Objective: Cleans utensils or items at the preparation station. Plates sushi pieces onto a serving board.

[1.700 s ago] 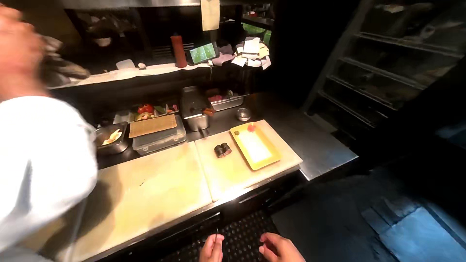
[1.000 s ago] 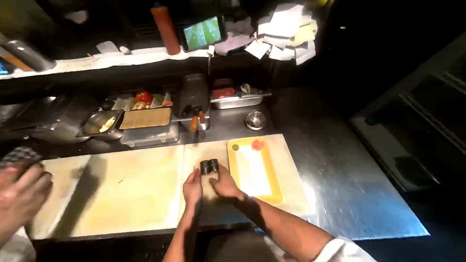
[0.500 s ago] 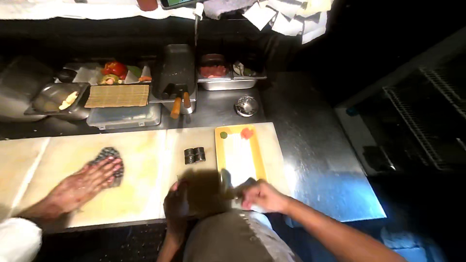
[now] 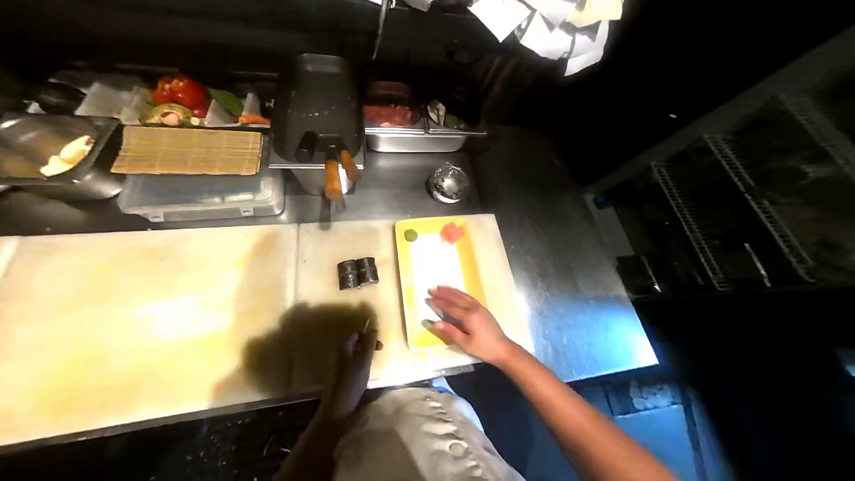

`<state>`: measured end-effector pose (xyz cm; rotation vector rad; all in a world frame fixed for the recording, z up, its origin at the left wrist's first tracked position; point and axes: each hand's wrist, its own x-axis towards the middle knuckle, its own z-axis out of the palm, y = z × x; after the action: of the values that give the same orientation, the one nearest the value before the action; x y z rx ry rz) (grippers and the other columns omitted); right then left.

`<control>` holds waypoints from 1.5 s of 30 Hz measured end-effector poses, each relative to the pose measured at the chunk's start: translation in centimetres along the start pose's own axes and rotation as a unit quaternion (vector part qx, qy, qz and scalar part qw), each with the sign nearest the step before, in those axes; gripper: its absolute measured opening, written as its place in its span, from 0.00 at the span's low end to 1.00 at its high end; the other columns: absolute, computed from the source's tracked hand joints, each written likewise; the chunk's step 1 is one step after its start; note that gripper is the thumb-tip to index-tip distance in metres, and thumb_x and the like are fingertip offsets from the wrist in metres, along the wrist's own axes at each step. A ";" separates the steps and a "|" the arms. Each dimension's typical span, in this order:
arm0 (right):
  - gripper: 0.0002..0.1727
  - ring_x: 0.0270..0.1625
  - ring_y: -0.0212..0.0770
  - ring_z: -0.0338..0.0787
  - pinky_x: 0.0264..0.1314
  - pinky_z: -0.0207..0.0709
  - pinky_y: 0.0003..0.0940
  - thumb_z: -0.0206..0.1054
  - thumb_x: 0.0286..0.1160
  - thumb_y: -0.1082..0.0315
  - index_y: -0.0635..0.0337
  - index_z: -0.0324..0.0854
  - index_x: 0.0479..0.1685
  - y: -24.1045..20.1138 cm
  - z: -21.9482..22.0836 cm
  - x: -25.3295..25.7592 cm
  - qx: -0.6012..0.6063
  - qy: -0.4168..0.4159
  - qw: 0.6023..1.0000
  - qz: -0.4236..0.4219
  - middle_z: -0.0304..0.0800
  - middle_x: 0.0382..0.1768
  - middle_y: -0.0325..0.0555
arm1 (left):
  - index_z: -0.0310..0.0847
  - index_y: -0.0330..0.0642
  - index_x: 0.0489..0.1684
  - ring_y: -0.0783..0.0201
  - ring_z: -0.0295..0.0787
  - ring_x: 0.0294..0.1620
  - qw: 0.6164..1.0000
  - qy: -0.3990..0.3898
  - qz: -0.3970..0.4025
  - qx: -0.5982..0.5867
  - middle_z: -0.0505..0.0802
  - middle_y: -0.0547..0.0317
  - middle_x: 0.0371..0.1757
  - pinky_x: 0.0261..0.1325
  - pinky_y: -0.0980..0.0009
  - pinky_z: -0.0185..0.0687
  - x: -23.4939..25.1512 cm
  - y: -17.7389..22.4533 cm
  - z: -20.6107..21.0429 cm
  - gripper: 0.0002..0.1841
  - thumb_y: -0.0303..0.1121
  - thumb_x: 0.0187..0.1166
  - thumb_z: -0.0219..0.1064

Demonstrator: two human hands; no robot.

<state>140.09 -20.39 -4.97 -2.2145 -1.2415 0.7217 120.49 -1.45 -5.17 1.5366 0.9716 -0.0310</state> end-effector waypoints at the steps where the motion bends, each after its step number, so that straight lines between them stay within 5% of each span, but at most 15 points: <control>1: 0.37 0.95 0.46 0.55 0.96 0.45 0.55 0.56 0.85 0.37 0.51 0.74 0.84 -0.1 1.0 0.9 -0.066 -0.034 0.997 -0.006 0.65 0.90 0.45 | 0.86 0.32 0.51 0.65 0.91 0.47 1.000 -0.016 0.005 0.010 0.95 0.54 0.43 0.57 0.64 0.84 0.0 -0.1 0.1 0.18 0.38 0.91 0.54; 4: 0.42 0.98 0.46 0.44 0.98 0.29 0.61 0.47 0.87 0.33 0.53 0.64 0.91 -1.0 2.6 -0.3 -0.129 -0.106 0.985 -0.034 0.53 0.95 0.46 | 0.85 0.30 0.58 0.63 0.91 0.51 0.997 -0.064 0.009 0.031 0.95 0.51 0.46 0.62 0.62 0.84 0.3 -0.5 0.5 0.20 0.38 0.92 0.52; 8: 0.24 0.63 0.42 0.94 0.74 0.81 0.47 0.56 0.90 0.52 0.57 0.94 0.37 -0.5 2.7 -3.1 0.001 0.103 0.985 -0.141 0.99 0.49 0.43 | 0.84 0.27 0.58 0.63 0.91 0.49 0.995 -0.079 0.051 0.024 0.94 0.50 0.44 0.60 0.63 0.84 0.9 -0.7 0.8 0.19 0.34 0.89 0.52; 14: 0.44 0.98 0.47 0.44 0.98 0.35 0.55 0.45 0.87 0.33 0.55 0.61 0.92 -2.4 3.2 0.8 -0.114 -0.068 0.990 0.053 0.50 0.96 0.47 | 0.86 0.32 0.55 0.66 0.92 0.50 0.994 -0.083 0.058 0.036 0.96 0.55 0.45 0.61 0.64 0.85 1.6 -0.8 1.1 0.16 0.34 0.86 0.56; 16: 0.31 0.71 0.45 0.89 0.76 0.78 0.50 0.54 0.89 0.43 0.60 0.90 0.61 -2.8 3.1 -2.0 0.002 0.022 0.999 -0.033 0.93 0.65 0.50 | 0.86 0.32 0.54 0.65 0.92 0.50 0.993 -0.079 0.068 0.057 0.96 0.54 0.45 0.62 0.64 0.85 1.7 -0.7 0.9 0.16 0.33 0.86 0.56; 18: 0.25 0.31 0.39 0.95 0.37 0.90 0.41 0.57 0.88 0.54 0.64 0.91 0.31 -2.6 2.2 -3.2 0.131 0.130 0.981 -0.066 0.95 0.27 0.46 | 0.86 0.31 0.54 0.64 0.92 0.50 0.993 -0.072 0.071 0.065 0.96 0.53 0.45 0.63 0.63 0.83 1.7 -1.0 0.8 0.15 0.31 0.87 0.55; 21: 0.22 0.61 0.47 0.93 0.66 0.84 0.51 0.60 0.86 0.53 0.59 0.91 0.60 -1.6 0.8 -0.7 0.001 0.160 0.985 0.068 0.95 0.56 0.51 | 0.86 0.30 0.54 0.65 0.92 0.50 0.997 -0.057 0.039 0.025 0.96 0.53 0.45 0.62 0.65 0.84 1.2 -0.8 0.6 0.15 0.32 0.90 0.55; 24: 0.45 0.97 0.61 0.44 0.97 0.37 0.60 0.52 0.85 0.36 0.61 0.59 0.92 -4.1 3.0 0.4 -0.092 -0.060 0.985 0.130 0.46 0.95 0.62 | 0.88 0.35 0.50 0.66 0.93 0.49 0.998 -0.039 0.018 0.042 0.97 0.57 0.44 0.61 0.63 0.85 0.8 -0.8 0.4 0.17 0.38 0.90 0.57; 26: 0.40 0.90 0.53 0.66 0.92 0.57 0.52 0.57 0.85 0.39 0.62 0.71 0.84 -7.7 3.0 -1.9 -0.016 -0.105 0.990 0.093 0.67 0.88 0.58 | 0.90 0.37 0.49 0.65 0.93 0.49 0.998 -0.030 0.012 0.058 0.97 0.58 0.44 0.61 0.60 0.85 0.8 -0.5 -0.2 0.18 0.41 0.90 0.57; 27: 0.28 0.70 0.47 0.90 0.75 0.80 0.48 0.60 0.86 0.47 0.62 0.88 0.66 -8.4 2.4 -3.1 0.062 -0.054 0.994 0.076 0.91 0.66 0.53 | 0.89 0.37 0.49 0.63 0.91 0.50 0.997 -0.029 0.006 0.066 0.96 0.57 0.45 0.61 0.58 0.83 0.7 -0.1 -0.6 0.18 0.41 0.91 0.56; 29: 0.21 0.27 0.39 0.93 0.32 0.89 0.40 0.56 0.89 0.57 0.64 0.91 0.45 -7.7 1.2 -3.9 0.200 0.065 0.973 0.094 0.94 0.26 0.45 | 0.87 0.35 0.52 0.61 0.91 0.53 0.998 -0.029 -0.001 0.056 0.96 0.54 0.48 0.63 0.56 0.81 0.3 0.1 -1.2 0.19 0.42 0.92 0.55; 31: 0.21 0.37 0.43 0.93 0.45 0.87 0.45 0.58 0.87 0.55 0.60 0.90 0.58 -5.8 0.6 -3.0 0.095 0.118 0.979 0.139 0.95 0.36 0.48 | 0.86 0.31 0.55 0.61 0.91 0.52 1.000 -0.019 0.000 0.019 0.96 0.52 0.48 0.63 0.59 0.82 0.2 -0.2 -1.1 0.18 0.38 0.91 0.55; 34: 0.32 0.86 0.53 0.72 0.90 0.61 0.52 0.60 0.85 0.47 0.59 0.78 0.79 -5.1 1.8 -2.4 -0.013 -0.038 0.989 0.143 0.76 0.82 0.55 | 0.86 0.32 0.53 0.64 0.91 0.50 1.000 -0.012 -0.019 -0.016 0.95 0.53 0.47 0.59 0.63 0.83 0.3 -0.2 -0.9 0.16 0.37 0.90 0.58; 39: 0.16 0.28 0.32 0.92 0.36 0.89 0.32 0.59 0.88 0.65 0.68 0.89 0.51 -8.2 2.9 -3.5 0.300 0.040 0.953 -0.004 0.94 0.28 0.43 | 0.89 0.35 0.46 0.64 0.92 0.44 0.995 -0.020 0.063 0.069 0.95 0.56 0.41 0.55 0.61 0.86 2.3 0.2 0.6 0.16 0.36 0.88 0.57; 45: 0.26 0.56 0.54 0.94 0.64 0.83 0.55 0.57 0.86 0.52 0.52 0.82 0.76 -4.8 3.7 -3.8 -0.059 -0.002 0.991 0.120 0.95 0.52 0.53 | 0.82 0.40 0.71 0.50 0.90 0.60 0.965 -0.054 -0.012 0.255 0.94 0.46 0.55 0.70 0.50 0.79 6.0 6.4 4.3 0.24 0.45 0.82 0.68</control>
<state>133.07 -20.90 -3.80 -2.4893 -1.0549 0.7610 130.21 -1.10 -4.27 1.9673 0.9387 -0.4054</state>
